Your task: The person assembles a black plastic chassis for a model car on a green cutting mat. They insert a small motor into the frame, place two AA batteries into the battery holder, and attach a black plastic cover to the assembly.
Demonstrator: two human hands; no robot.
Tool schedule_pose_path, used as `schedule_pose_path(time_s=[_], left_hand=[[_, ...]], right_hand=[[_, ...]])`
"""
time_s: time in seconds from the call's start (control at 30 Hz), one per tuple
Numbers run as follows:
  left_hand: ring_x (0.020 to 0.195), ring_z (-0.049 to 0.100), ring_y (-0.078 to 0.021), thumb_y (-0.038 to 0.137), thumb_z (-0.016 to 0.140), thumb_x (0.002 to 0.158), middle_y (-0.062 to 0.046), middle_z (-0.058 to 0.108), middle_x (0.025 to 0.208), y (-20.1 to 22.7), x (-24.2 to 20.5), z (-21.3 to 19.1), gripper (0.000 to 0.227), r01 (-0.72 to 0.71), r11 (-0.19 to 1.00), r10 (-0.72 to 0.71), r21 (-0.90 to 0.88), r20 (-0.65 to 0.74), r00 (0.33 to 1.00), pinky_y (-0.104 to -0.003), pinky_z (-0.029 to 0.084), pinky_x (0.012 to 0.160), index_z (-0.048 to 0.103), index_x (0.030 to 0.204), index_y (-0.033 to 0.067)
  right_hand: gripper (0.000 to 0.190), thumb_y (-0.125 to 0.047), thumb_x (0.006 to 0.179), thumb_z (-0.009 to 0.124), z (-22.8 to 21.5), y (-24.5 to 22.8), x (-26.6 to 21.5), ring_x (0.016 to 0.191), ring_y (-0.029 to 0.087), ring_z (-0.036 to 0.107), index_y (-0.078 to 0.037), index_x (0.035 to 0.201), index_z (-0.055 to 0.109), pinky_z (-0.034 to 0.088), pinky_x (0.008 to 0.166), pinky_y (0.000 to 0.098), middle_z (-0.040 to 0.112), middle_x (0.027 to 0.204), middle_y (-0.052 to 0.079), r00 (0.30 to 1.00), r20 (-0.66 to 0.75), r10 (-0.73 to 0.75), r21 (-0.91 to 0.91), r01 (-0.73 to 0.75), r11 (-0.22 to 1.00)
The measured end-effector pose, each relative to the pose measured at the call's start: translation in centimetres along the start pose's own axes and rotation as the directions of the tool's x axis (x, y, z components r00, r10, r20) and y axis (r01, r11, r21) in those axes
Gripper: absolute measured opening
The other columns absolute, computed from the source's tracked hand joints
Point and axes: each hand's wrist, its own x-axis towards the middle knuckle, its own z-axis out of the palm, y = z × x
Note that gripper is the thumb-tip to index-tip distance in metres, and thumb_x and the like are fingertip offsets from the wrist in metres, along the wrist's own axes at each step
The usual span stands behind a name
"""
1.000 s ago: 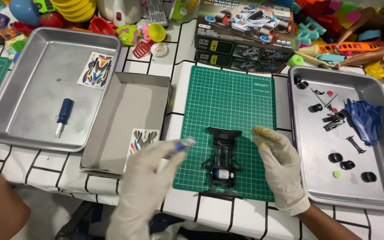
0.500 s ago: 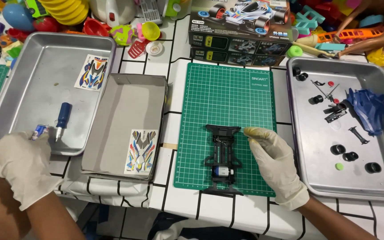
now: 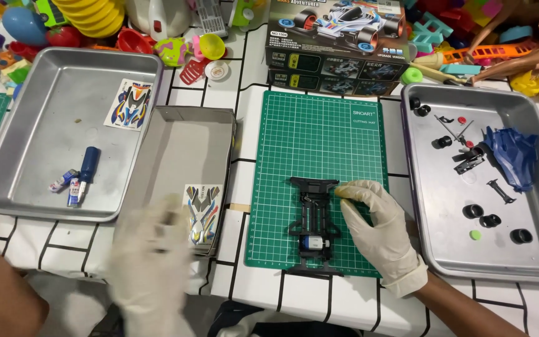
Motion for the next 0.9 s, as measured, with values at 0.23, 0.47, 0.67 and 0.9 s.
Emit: schedule_pose_path(time_s=[0.23, 0.47, 0.67, 0.9], left_hand=[[0.093, 0.062, -0.0296, 0.044, 0.051, 0.105, -0.009, 0.067, 0.107, 8.8, -4.6, 6.5, 0.041, -0.358, 0.921, 0.375, -0.155, 0.605, 0.702, -0.045, 0.054, 0.071, 0.064, 0.126, 0.0123], [0.116, 0.061, -0.0291, 0.05, 0.047, 0.101, -0.013, 0.055, 0.137, 10.9, -3.7, 5.1, 0.064, 0.056, 0.953, 0.214, -0.299, 0.79, 0.575, -0.048, 0.053, 0.09, 0.042, 0.154, 0.0141], [0.086, 0.065, -0.0106, 0.039, 0.067, 0.093, 0.004, 0.072, 0.092, 12.4, -2.6, 3.9, 0.032, 0.437, 0.833, 0.013, -0.34, 0.802, 0.597, -0.028, 0.054, 0.077, 0.065, 0.123, 0.0245], [0.087, 0.071, -0.0079, 0.026, 0.074, 0.088, 0.005, 0.077, 0.084, 11.6, -4.0, 6.0, 0.074, 0.6, 0.676, 0.028, -0.426, 0.83, 0.557, -0.027, 0.056, 0.094, 0.046, 0.156, 0.015]], right_hand=[[0.02, -0.013, 0.092, 0.072, 0.6, 1.4, -0.9, 0.099, 0.024, 0.062, -0.012, 0.112, 0.072, 0.049, 0.091, 0.041, 0.065, 0.107, 0.005, 0.984, 0.062, -0.166, -0.433, 0.176, 0.884], [0.027, -0.009, 0.091, 0.071, 0.9, 0.0, -1.1, 0.114, 0.022, 0.065, -0.005, 0.118, 0.072, 0.057, 0.103, 0.0339, 0.069, 0.116, 0.01, 0.994, -0.014, 0.105, 0.074, -0.104, 0.992], [0.024, -0.004, 0.086, 0.077, 0.9, 0.0, -1.8, 0.088, 0.016, 0.074, -0.003, 0.11, 0.07, 0.065, 0.085, 0.0251, 0.075, 0.106, 0.01, 0.972, -0.082, 0.22, 0.225, -0.197, 0.954], [0.038, 0.009, 0.086, 0.077, 0.6, -1.3, -0.9, 0.079, 0.012, 0.063, -0.011, 0.117, 0.068, 0.06, 0.079, 0.0227, 0.064, 0.089, -0.001, 0.957, -0.092, -0.275, -0.118, 0.264, 0.957]])
